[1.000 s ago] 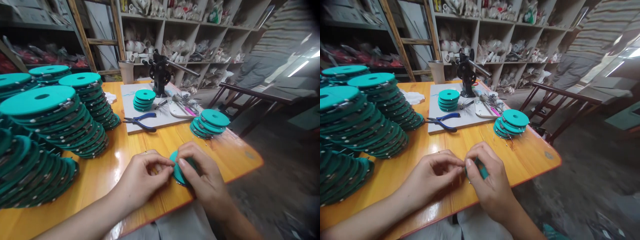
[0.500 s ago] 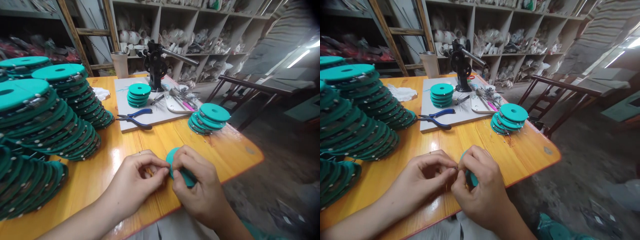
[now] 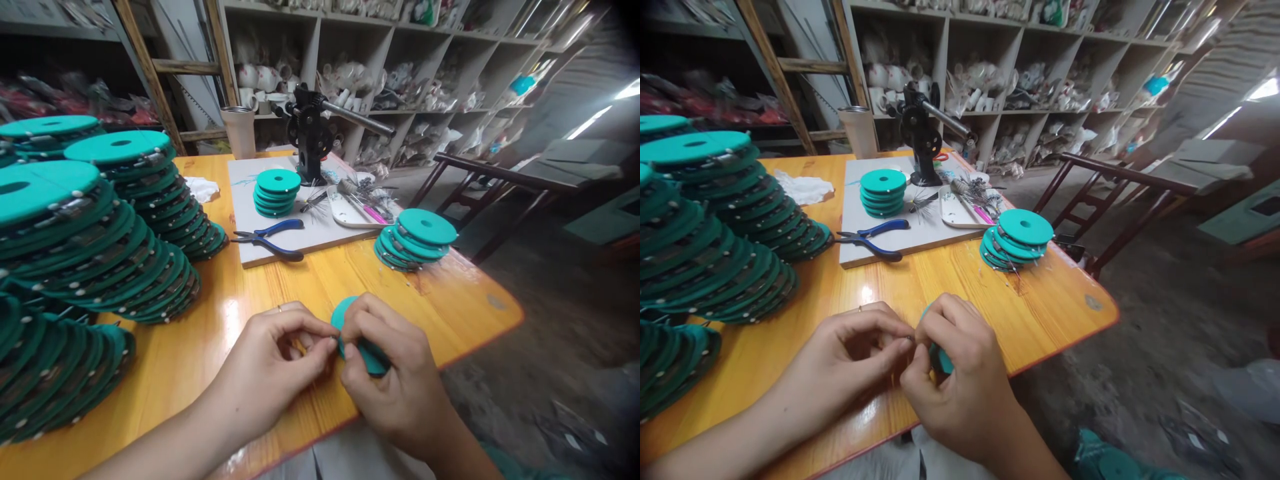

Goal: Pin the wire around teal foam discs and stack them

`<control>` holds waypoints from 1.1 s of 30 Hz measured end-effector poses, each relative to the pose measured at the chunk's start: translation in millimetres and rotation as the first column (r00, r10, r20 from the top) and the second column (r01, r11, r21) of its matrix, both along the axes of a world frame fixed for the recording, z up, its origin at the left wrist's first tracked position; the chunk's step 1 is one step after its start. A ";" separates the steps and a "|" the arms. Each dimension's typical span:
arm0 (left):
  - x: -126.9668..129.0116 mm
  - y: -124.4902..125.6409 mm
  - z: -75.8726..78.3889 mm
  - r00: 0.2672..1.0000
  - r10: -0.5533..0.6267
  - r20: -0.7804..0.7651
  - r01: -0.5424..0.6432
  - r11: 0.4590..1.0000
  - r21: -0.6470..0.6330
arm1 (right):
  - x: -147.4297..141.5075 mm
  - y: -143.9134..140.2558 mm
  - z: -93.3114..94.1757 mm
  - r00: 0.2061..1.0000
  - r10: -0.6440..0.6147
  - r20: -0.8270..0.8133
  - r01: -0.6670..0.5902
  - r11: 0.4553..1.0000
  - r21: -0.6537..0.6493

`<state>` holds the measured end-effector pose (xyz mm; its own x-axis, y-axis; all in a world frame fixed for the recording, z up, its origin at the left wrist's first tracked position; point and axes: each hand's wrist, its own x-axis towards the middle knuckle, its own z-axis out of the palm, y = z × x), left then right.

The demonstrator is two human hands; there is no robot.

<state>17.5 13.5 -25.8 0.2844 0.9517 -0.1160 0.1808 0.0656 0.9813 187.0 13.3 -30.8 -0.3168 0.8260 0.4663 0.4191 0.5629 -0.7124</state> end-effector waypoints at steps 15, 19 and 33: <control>-0.7 -0.9 1.1 0.999 -0.004 -0.036 0.004 1.000 0.003 | 0.1 -0.8 1.2 1.000 -0.009 0.017 0.008 1.000 0.009; 0.0 -0.1 1.0 0.999 -0.013 -0.046 0.014 1.000 0.018 | -1.4 0.9 2.1 1.000 -0.004 0.016 0.004 1.000 0.016; 1.5 -5.7 -1.4 0.994 0.067 0.087 -0.067 0.998 -0.003 | -0.1 -0.7 3.1 0.999 0.037 0.037 -0.038 0.999 0.021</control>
<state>19.0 7.8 -27.2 0.2289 0.9689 -0.0939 0.0900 0.0750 0.9931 186.9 12.6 -27.7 -0.3646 0.8030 0.4715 0.4232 0.5939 -0.6843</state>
